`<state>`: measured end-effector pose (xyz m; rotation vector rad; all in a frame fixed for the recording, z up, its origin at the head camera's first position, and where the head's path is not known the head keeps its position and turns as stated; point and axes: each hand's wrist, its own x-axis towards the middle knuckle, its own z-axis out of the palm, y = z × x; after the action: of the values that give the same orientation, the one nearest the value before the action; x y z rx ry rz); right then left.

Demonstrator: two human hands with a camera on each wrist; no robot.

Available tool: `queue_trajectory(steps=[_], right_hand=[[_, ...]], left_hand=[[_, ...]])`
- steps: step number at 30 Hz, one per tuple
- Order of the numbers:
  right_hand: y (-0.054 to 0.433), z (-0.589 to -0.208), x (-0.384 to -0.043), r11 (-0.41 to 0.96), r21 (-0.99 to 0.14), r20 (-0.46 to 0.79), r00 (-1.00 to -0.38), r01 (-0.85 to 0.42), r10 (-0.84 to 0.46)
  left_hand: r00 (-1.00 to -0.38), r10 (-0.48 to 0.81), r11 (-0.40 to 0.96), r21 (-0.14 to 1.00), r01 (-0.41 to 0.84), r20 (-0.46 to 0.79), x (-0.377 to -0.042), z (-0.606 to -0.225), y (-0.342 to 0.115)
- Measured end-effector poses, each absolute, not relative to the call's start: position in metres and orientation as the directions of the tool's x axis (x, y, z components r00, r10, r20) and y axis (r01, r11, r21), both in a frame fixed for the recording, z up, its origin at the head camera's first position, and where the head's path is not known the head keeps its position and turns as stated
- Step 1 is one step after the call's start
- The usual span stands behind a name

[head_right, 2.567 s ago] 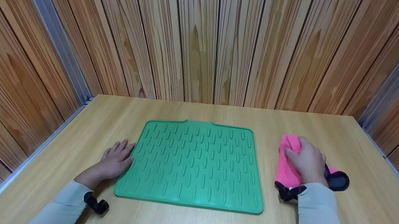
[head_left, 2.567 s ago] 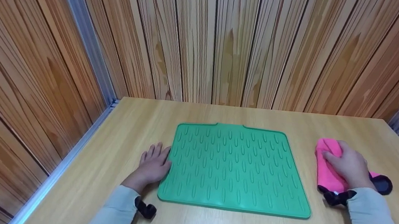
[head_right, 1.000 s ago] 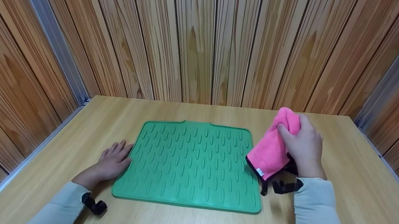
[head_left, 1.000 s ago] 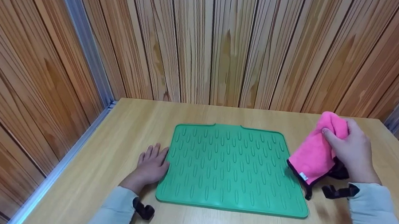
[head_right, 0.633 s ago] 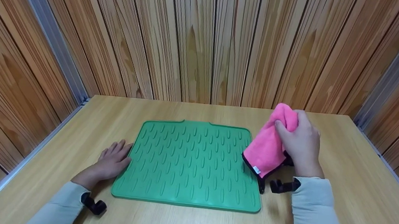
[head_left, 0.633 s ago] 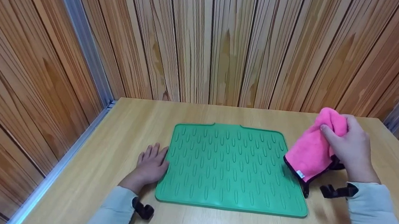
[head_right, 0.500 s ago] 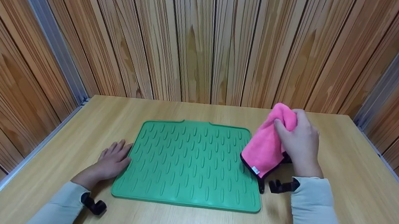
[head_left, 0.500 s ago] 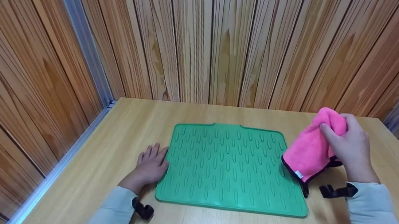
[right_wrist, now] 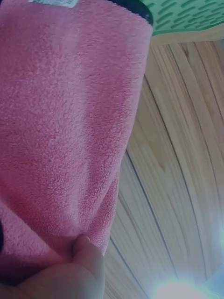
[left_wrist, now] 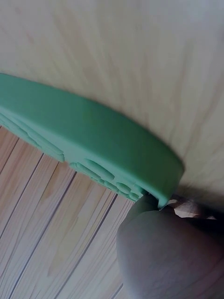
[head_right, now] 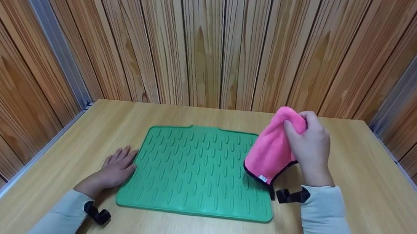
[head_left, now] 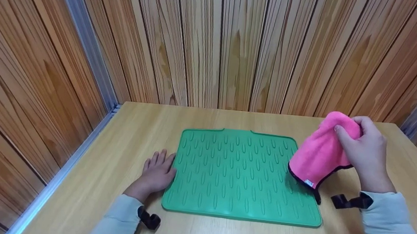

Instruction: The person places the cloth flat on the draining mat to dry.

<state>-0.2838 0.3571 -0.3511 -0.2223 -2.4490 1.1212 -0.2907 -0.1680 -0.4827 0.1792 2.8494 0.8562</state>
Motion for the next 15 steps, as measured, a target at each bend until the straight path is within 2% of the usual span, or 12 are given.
queue_trajectory(steps=[9, 15], right_hand=[[0.341, -0.341, -0.276, 0.654, -0.754, 0.373, -0.854, -0.051, 0.364], [0.329, -0.335, -0.275, 0.617, -0.785, 0.363, -0.851, -0.059, 0.380]], left_hand=[[-0.979, 0.173, 0.830, 0.551, 0.084, -0.110, -0.290, -0.484, -0.167], [-0.980, 0.164, 0.830, 0.553, 0.077, -0.110, -0.290, -0.484, -0.169]])
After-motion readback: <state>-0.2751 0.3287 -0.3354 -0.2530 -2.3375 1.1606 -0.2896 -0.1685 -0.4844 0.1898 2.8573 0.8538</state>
